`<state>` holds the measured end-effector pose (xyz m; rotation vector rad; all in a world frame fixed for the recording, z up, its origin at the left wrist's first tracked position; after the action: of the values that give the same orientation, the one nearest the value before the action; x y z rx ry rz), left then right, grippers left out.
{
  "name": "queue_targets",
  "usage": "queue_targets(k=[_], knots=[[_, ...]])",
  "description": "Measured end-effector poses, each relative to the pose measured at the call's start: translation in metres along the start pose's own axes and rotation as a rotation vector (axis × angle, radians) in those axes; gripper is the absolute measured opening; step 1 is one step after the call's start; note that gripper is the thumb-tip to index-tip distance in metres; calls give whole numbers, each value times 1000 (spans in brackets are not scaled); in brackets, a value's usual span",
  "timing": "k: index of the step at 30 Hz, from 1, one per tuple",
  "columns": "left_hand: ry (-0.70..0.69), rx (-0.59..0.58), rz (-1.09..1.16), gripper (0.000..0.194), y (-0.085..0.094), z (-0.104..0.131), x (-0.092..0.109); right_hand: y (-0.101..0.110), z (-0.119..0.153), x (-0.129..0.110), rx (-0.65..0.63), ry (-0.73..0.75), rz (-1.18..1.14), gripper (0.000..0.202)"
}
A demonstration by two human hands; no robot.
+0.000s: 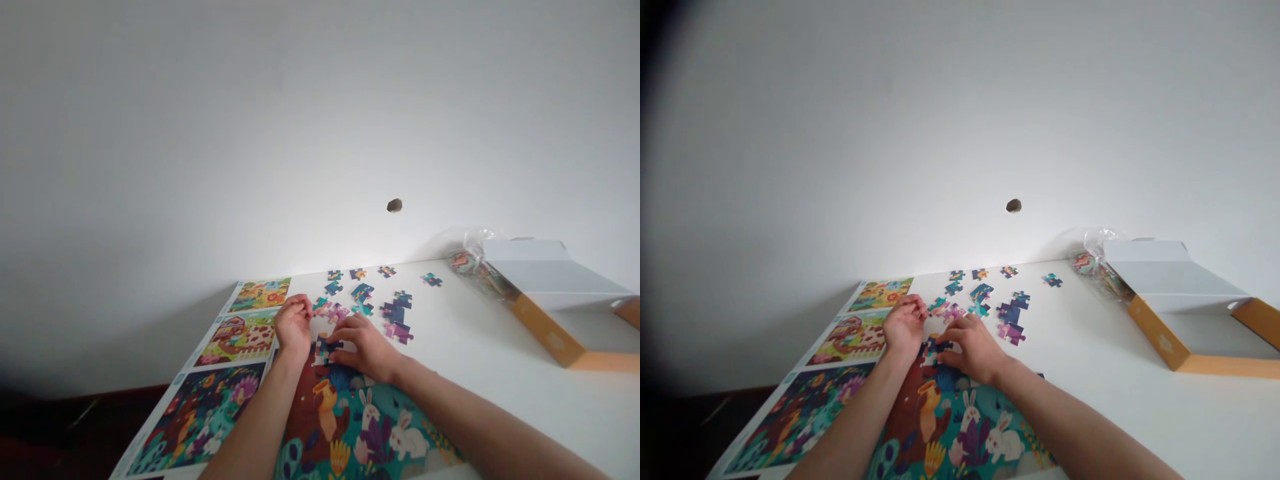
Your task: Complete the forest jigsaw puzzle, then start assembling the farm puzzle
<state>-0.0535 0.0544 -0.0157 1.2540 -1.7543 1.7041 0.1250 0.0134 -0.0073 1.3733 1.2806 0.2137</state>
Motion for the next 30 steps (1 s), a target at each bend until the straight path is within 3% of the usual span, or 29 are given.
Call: queue_targets(k=[5,30], knots=[[-6,15,13,10,0,-1,-3,-12,-5,8,-73,-8,111,20],[80,72,121,13,0,-2,-4,-6,2,3,-124,23,221,27]])
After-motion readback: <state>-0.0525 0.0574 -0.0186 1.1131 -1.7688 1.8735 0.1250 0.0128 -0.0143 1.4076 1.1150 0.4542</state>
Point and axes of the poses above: each hand's wrist, its own z-axis away from the middle knuckle, its own y-axis out of the back of the hand, x = y × z, the point moved 2 cm from there along -z, towards the middle knuckle, and after that the axes turned 10 degrees about -x, right-handed, at the moved point
